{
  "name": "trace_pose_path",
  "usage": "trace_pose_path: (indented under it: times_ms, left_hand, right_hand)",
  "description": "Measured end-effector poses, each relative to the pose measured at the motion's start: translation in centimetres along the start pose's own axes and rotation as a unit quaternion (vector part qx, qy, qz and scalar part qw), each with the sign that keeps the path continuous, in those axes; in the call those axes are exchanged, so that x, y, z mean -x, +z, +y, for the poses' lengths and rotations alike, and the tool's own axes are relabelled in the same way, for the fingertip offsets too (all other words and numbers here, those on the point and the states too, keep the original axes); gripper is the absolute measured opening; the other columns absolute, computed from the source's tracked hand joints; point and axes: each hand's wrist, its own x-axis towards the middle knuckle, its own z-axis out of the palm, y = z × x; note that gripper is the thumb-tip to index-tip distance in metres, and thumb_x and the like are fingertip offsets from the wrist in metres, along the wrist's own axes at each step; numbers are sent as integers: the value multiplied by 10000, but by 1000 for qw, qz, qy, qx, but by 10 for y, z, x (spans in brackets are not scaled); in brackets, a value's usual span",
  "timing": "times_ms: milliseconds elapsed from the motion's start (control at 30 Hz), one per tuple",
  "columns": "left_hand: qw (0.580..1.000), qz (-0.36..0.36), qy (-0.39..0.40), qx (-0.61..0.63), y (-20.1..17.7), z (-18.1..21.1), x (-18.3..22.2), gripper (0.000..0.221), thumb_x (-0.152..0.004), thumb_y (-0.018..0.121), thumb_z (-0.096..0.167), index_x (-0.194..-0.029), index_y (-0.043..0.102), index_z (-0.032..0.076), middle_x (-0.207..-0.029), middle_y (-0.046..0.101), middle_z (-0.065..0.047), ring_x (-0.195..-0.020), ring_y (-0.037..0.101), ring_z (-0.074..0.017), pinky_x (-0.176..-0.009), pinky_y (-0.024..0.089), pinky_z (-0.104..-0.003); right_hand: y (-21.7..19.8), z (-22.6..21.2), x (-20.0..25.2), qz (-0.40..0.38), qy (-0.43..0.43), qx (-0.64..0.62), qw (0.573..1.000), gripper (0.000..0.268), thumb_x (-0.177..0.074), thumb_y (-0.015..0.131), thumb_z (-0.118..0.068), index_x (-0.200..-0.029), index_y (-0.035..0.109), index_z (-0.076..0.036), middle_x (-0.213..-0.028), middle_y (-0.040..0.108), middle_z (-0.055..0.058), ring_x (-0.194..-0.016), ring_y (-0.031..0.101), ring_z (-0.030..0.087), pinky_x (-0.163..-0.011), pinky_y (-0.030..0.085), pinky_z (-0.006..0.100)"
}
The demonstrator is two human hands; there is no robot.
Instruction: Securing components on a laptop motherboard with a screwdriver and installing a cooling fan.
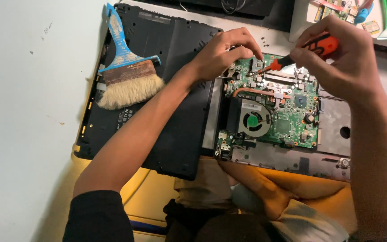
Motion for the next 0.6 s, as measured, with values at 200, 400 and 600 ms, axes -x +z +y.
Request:
trace_pose_path:
  times_ms: [200,400,600]
  left_hand:
    - [1000,10,-9,-17,1,-3,-2,231,-1081,648,201,-1110,860,114,-1159,733,-37,-1044,696,-197,-967,549,-379]
    - [999,18,-1,-26,2,-6,0,186,-979,675,134,-1103,809,99,-1131,733,-45,-1061,698,-221,-960,562,-409]
    - [998,23,7,-62,3,-12,-1,182,-981,675,133,-1086,823,121,-1106,754,-27,-1013,719,-206,-907,558,-387]
  right_hand:
    - [34,-32,-9,-88,-56,11,995,246,-1172,862,-99,-1289,701,46,-1086,783,202,-844,795,257,-763,691,309]
    - [49,-54,-21,-117,-47,93,988,141,-1130,835,-133,-1241,775,-69,-997,868,109,-795,815,243,-729,677,404]
    - [44,-51,-19,-88,-16,121,989,181,-1149,896,-135,-1238,772,-36,-871,774,90,-661,656,201,-617,551,367]
